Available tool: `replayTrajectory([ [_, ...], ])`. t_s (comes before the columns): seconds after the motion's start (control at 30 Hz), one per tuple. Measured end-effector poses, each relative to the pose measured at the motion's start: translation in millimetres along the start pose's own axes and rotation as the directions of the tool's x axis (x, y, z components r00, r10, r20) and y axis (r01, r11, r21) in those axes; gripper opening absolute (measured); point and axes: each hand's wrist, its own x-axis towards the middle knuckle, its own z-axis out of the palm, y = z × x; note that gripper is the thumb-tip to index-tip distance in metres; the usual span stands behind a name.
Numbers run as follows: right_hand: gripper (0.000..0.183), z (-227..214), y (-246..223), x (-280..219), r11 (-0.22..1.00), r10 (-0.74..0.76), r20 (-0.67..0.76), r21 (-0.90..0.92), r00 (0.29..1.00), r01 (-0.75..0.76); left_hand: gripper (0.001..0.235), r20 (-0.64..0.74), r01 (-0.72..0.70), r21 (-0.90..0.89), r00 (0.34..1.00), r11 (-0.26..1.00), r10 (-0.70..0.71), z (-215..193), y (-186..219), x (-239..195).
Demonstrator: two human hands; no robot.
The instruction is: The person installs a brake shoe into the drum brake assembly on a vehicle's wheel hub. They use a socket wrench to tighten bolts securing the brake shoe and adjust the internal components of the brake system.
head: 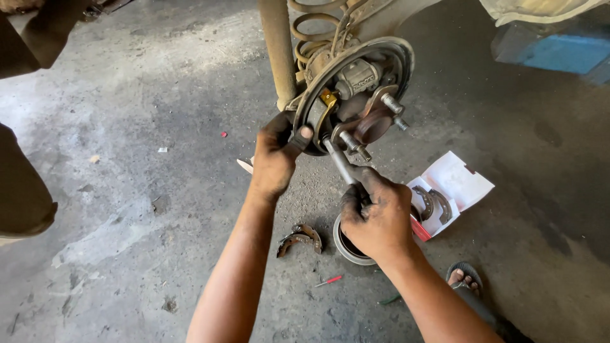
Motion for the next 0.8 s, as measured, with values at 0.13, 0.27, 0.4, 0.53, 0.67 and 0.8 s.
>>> replayTrajectory([
  [0.13, 0.025, -2, -3, 3, 0.993, 0.068, 0.022, 0.094, 0.997, -0.069, 0.016, -0.224, -0.044, -0.358, 0.974, 0.933, -0.04, 25, -22, -12],
  [0.27, 0.023, -5, 1, 9, 0.991, 0.08, 0.04, 0.105, 0.996, -0.084, 0.016, -0.262, -0.053, -0.365, 0.964, 0.929, -0.048, 28, -13, -5],
  [0.4, 0.023, -2, 6, 8, 0.99, 0.104, 0.035, 0.094, 0.994, -0.107, 0.02, -0.211, -0.024, -0.164, 0.978, 0.986, -0.011, 19, -12, 1],
  [0.53, 0.025, -4, -7, 7, 0.993, 0.101, 0.029, 0.058, 0.994, -0.102, 0.019, -0.208, -0.016, -0.125, 0.978, 0.992, -0.011, 20, -3, -4],
  [0.67, 0.023, -10, -2, 8, 0.964, 0.196, 0.073, 0.168, 0.978, -0.206, 0.019, -0.223, -0.014, -0.115, 0.975, 0.993, -0.012, 27, -7, -10],
  [0.8, 0.02, -9, 1, 12, 0.891, 0.299, 0.125, 0.318, 0.946, -0.324, 0.018, -0.273, -0.072, -0.193, 0.962, 0.979, 0.017, 34, -19, -19],
])
